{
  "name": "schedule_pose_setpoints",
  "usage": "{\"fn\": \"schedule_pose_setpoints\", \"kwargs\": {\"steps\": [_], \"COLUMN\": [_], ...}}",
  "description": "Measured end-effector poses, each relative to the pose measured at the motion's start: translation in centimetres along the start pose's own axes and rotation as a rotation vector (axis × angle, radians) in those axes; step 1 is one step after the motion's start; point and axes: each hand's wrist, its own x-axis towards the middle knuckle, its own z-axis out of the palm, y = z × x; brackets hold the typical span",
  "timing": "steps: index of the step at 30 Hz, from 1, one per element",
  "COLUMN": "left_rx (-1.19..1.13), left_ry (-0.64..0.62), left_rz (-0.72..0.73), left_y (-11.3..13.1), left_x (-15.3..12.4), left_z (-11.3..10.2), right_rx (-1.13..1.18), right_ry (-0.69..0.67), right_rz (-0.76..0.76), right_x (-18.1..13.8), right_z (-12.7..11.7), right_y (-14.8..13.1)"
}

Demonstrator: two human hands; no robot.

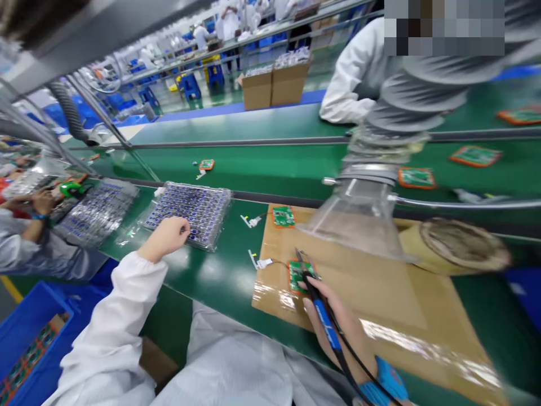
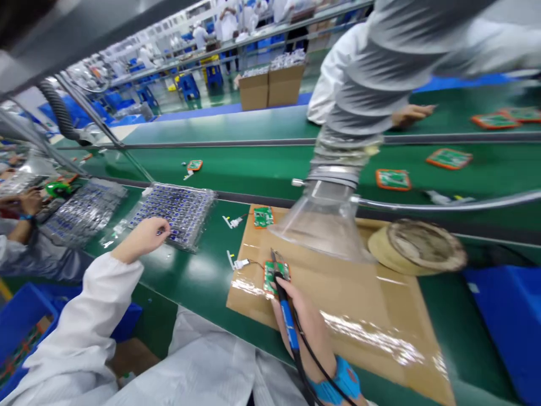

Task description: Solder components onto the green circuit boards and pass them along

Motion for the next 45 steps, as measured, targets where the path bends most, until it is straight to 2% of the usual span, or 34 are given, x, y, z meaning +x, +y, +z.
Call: {"fn": "schedule_pose_setpoints", "kwargs": {"steps": [2,5,8,9,11,13,15,19,22,27,32,35,45], "left_rx": [-0.193,-0.645,-1.145,-1.243,-1.286,-1.204,-1.105,-1.001,-0.964,-0.879,-1.022,-1.085,-0.981], "left_ry": [0.083,0.189,0.152,0.127,0.008,-0.177,-0.326,-0.386,-0.372,-0.319,-0.470,-0.508,-0.303], "left_rz": [0.001,-0.019,-0.013,-0.032,-0.100,-0.131,-0.098,-0.026,0.041,0.099,0.044,0.010,0.008], "left_y": [1.4,5.4,10.6,12.2,15.0,17.0,18.3,19.4,19.7,19.7,19.1,19.0,19.9], "left_x": [-0.7,-1.7,-2.0,-1.9,-1.7,-1.7,-1.9,-2.6,-2.9,-3.4,-3.1,-2.9,-3.5], "left_z": [0.6,3.2,7.1,8.4,10.5,11.8,12.4,12.7,12.9,13.1,12.9,12.8,12.2], "right_rx": [0.038,0.050,0.028,0.021,0.026,0.091,0.231,0.530,0.632,0.634,0.637,0.651,0.652], "right_ry": [0.039,0.075,0.084,0.084,0.092,0.105,0.150,0.272,0.324,0.364,0.366,0.377,0.379], "right_rz": [0.017,0.045,0.041,0.030,0.017,0.044,0.094,0.193,0.248,0.262,0.223,0.227,0.256], "right_x": [0.0,0.2,0.3,0.3,0.3,0.3,0.4,1.1,1.6,1.8,1.9,2.0,2.0], "right_z": [0.0,-0.1,0.0,0.0,0.0,-0.1,-0.2,0.0,0.4,0.6,0.4,0.4,0.5], "right_y": [-0.6,-1.1,-1.0,-0.9,-0.9,-1.3,-2.0,-4.0,-4.9,-5.0,-5.2,-5.5,-5.1]}}
